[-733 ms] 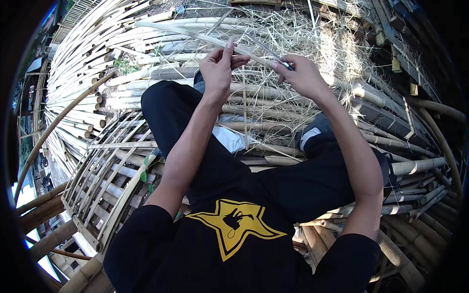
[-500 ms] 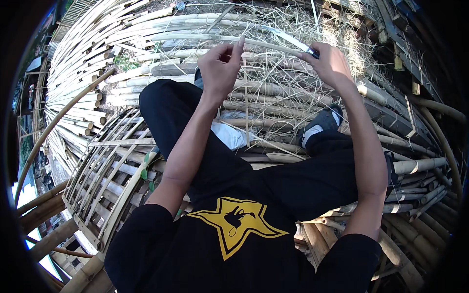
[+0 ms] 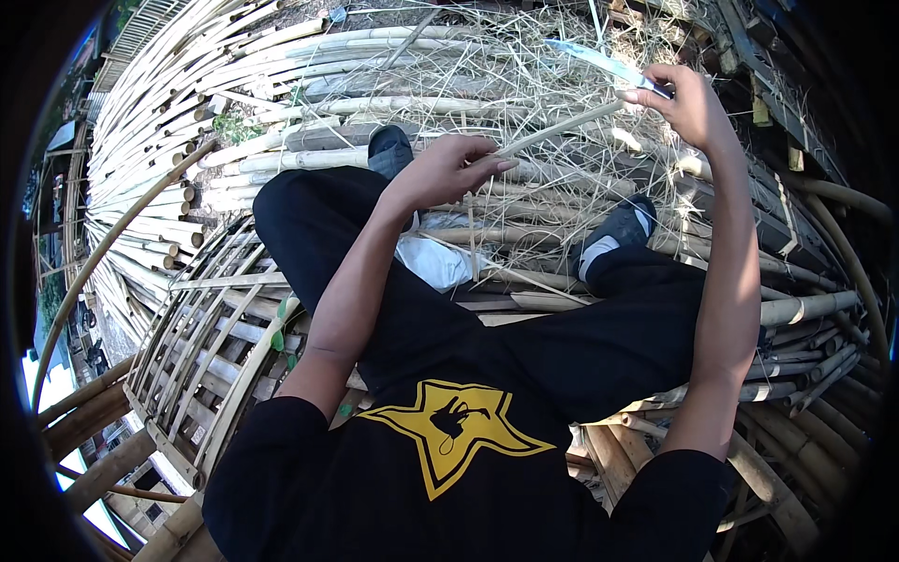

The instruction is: The person scrapes a long bamboo strip with a knife to remove thin shavings and smooth the surface while sitting in an outdoor area surrounded by bamboo poles.

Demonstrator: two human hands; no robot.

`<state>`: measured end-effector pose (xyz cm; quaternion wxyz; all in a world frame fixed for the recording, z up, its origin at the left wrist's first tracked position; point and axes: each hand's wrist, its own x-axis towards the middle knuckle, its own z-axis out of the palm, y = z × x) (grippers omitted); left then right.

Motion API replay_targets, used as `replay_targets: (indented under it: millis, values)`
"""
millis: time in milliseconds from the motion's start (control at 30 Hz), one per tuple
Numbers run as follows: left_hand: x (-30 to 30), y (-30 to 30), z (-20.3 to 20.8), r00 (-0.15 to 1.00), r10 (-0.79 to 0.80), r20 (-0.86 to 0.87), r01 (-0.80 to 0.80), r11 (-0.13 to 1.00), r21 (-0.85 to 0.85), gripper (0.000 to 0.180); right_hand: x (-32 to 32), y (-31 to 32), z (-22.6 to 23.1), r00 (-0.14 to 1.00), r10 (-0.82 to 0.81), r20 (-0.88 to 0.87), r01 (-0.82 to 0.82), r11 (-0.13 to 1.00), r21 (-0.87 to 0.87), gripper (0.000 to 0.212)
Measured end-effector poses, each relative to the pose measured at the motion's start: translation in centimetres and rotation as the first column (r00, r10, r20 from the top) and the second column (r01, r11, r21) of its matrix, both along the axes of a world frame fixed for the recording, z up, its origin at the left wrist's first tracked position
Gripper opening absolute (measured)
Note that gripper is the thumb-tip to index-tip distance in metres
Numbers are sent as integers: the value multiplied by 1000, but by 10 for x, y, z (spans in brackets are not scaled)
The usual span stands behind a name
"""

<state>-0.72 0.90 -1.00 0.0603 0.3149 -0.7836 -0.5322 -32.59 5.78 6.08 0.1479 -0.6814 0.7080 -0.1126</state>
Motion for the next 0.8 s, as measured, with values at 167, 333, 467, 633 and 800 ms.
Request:
replay_targets:
  millis: [167,333,467,633,800]
  values:
    - [-10,-2,-24,989,134,-58,-137,989,-56,42,26,-3,-21,992,-125,-9,104,860,-499,34]
    - [-14,-2,-39,977,214,14,-213,976,-49,40,78,-1,-8,983,-152,107,169,970,-177,39]
    - [-22,-1,-33,970,244,-21,-222,913,343,41,98,5,-25,997,-76,33,71,989,132,39]
    - [-32,7,-51,930,299,-214,-324,942,-93,41,106,5,-51,991,-129,-48,137,950,282,38]
    - [-38,21,-51,933,339,-120,-345,938,-36,33,113,2,-69,985,-158,-62,170,933,318,43]
